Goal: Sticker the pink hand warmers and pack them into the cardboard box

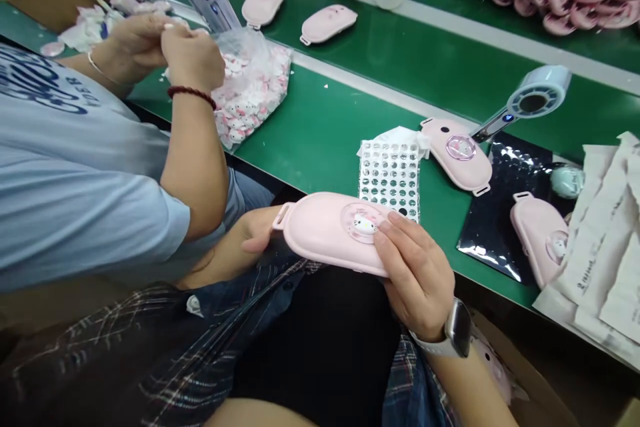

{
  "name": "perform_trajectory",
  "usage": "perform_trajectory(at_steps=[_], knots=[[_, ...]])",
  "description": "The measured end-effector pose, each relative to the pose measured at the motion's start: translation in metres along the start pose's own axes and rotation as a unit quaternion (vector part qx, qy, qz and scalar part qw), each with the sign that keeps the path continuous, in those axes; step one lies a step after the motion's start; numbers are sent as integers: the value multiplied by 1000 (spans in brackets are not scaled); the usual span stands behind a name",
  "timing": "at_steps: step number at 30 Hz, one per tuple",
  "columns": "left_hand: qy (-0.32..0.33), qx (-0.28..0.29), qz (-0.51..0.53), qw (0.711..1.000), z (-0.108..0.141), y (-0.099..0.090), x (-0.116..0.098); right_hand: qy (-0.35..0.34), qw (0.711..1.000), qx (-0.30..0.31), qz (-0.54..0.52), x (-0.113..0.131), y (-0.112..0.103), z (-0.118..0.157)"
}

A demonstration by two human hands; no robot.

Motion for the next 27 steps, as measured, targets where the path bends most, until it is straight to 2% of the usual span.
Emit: perform_trajectory(at_steps=[2, 4, 6, 9, 11, 13, 15, 18, 23, 27], knots=[[39, -35, 21, 998, -20, 7, 5, -25, 999, -14, 39, -3, 7, -5], [80, -123, 56, 988, -36, 7, 9, -29, 997, -8, 71, -6, 19, -11], [111, -218, 117, 963, -44, 0, 11, -1, 997, 1, 79, -14, 30, -16], [131, -316, 190, 920, -44, -21, 11, 80, 994, -10, 68, -38, 29, -15], [136, -370, 207, 896, -37, -41, 9, 151, 984, -65, 62, -61, 14, -6], [140, -412, 215, 874, -26, -59, 7, 244, 961, -122, 48, -86, -3, 8], [143, -441, 221, 858, -17, -72, 7, 335, 933, -129, 33, -106, -9, 22], [140, -469, 231, 841, -7, -82, 9, 407, 909, -71, 63, -117, -6, 29], [118, -480, 235, 837, -6, -86, 14, 401, 910, -21, 104, -118, 3, 19], [87, -450, 236, 857, -12, -78, 17, 396, 916, -7, 66, -117, 14, 14]])
Point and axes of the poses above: each hand's wrist, its own z-axis away from the middle knuckle, its own y-axis out of the palm, x = y × z, the point moved 8 cm from there along -z, towards the middle knuckle, and after that the axes turned 1 degree about -y, right-handed, at the moved point
